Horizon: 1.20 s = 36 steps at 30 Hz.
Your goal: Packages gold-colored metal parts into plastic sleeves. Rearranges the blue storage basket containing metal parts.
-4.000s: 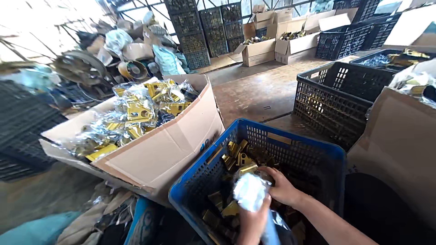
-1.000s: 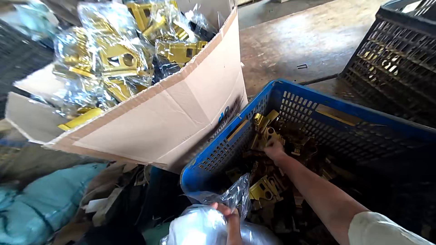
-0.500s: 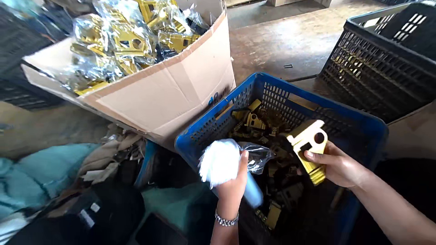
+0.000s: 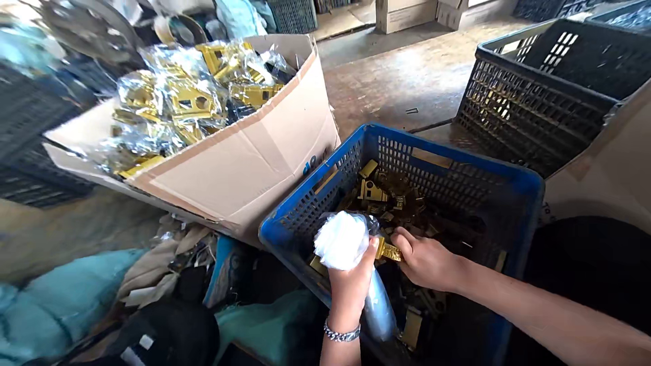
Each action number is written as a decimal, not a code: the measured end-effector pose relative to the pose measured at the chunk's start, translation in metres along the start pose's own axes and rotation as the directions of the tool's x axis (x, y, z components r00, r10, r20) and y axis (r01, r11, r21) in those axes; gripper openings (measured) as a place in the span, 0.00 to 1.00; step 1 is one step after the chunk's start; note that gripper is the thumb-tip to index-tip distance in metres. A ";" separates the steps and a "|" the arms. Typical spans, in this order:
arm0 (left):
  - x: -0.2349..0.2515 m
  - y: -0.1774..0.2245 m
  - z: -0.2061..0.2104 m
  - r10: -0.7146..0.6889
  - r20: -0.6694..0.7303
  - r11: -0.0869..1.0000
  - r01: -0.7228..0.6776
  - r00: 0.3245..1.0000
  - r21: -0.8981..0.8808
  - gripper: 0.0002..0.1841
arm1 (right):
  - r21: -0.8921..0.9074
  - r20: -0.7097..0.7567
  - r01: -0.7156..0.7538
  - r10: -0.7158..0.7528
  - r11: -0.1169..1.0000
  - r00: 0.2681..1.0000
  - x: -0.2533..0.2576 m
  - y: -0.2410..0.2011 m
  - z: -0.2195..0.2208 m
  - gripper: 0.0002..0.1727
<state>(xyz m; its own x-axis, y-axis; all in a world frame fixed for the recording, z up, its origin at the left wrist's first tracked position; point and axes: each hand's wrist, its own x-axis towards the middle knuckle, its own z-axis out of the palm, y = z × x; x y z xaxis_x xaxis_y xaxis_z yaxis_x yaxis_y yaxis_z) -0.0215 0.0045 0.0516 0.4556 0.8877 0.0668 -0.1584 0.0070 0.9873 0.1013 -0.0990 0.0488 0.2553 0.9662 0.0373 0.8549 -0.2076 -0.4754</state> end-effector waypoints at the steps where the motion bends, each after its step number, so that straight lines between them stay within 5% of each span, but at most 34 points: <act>1: 0.000 0.000 -0.002 -0.008 0.030 1.000 0.007 1.000 0.024 0.25 | -0.010 0.085 -0.011 0.012 1.000 0.996 0.003 -0.002 -0.003 0.20; 3: -0.001 -0.005 -0.004 0.015 0.093 0.994 -0.024 0.996 0.102 0.26 | 0.061 0.261 -0.170 0.149 0.984 0.954 0.012 -0.004 -0.014 0.28; 6: -0.007 -0.016 0.005 0.145 0.179 0.963 -0.180 0.973 0.201 0.24 | 0.346 0.163 -0.310 0.268 0.886 0.949 0.025 0.008 -0.010 0.44; 9: 0.003 -0.025 0.010 0.293 0.064 0.916 -0.300 0.954 0.268 0.33 | 0.651 0.164 -0.311 0.272 0.693 0.948 0.028 0.002 -0.017 0.51; 12: 0.012 -0.018 0.008 0.417 -0.099 0.884 -0.377 0.904 0.277 0.35 | 0.836 0.054 -0.205 0.296 0.509 0.954 0.017 -0.004 -0.026 0.42; 16: -0.009 -0.024 0.018 0.469 0.118 0.824 -0.482 0.875 0.300 0.21 | 0.763 -0.188 -0.072 0.327 0.642 0.926 0.017 0.008 -0.024 0.25; 19: -0.016 -0.030 0.020 0.239 0.208 0.953 -0.270 0.949 0.139 0.25 | 0.696 -0.039 -0.222 0.346 0.682 0.937 0.008 0.022 -0.026 0.21; 21: -0.018 -0.026 0.022 0.119 0.198 0.991 -0.128 0.973 0.035 0.27 | 0.794 0.146 -0.341 0.387 0.504 0.910 -0.001 0.020 -0.024 0.24; 23: -0.022 -0.018 0.022 0.078 0.199 0.997 -0.072 0.977 -0.037 0.25 | 0.910 0.278 -0.372 0.395 0.184 0.876 -0.009 0.010 -0.017 0.22; 26: -0.021 -0.020 0.016 0.227 0.215 0.973 -0.230 0.950 -0.009 0.23 | 0.937 0.344 -0.299 0.334 -0.180 0.878 -0.013 0.005 -0.005 0.15; 28: -0.014 -0.018 0.007 0.284 0.236 0.950 -0.306 0.929 0.061 0.25 | 0.969 0.248 -0.236 0.322 -0.075 0.914 -0.011 0.003 -0.005 0.16; 30: -0.008 -0.011 -0.001 0.150 0.155 0.978 -0.169 0.977 0.122 0.27 | 0.908 0.079 -0.204 0.328 0.366 0.941 -0.007 0.011 -0.010 0.15; 32: 0.001 -0.005 -0.007 -0.037 0.003 0.996 0.036 0.999 0.077 0.30 | 0.494 0.138 -0.285 0.250 0.822 0.958 -0.001 0.034 -0.027 0.20; 34: 0.009 0.002 -0.017 -0.146 -0.061 0.989 0.144 0.987 -0.039 0.30 | -0.017 0.491 -0.264 0.238 0.964 0.838 0.015 0.039 -0.055 0.27; 35: 0.011 0.008 -0.022 -0.188 -0.078 0.980 0.182 0.979 -0.075 0.29 | -0.162 0.566 -0.174 0.236 0.971 0.790 0.023 0.033 -0.069 0.28; 36: 0.011 0.014 -0.025 -0.214 -0.096 0.974 0.206 0.972 -0.089 0.26 | -0.194 0.525 -0.109 0.197 0.975 0.828 0.027 0.023 -0.089 0.26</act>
<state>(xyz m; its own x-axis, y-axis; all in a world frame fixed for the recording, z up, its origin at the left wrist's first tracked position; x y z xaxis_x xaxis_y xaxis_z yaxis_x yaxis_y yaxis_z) -0.0405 0.0263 0.0622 0.3931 0.9054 -0.1604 -0.1389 0.2309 0.9630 0.1684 -0.0910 0.1165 0.1430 0.8396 -0.5240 0.8934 -0.3373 -0.2967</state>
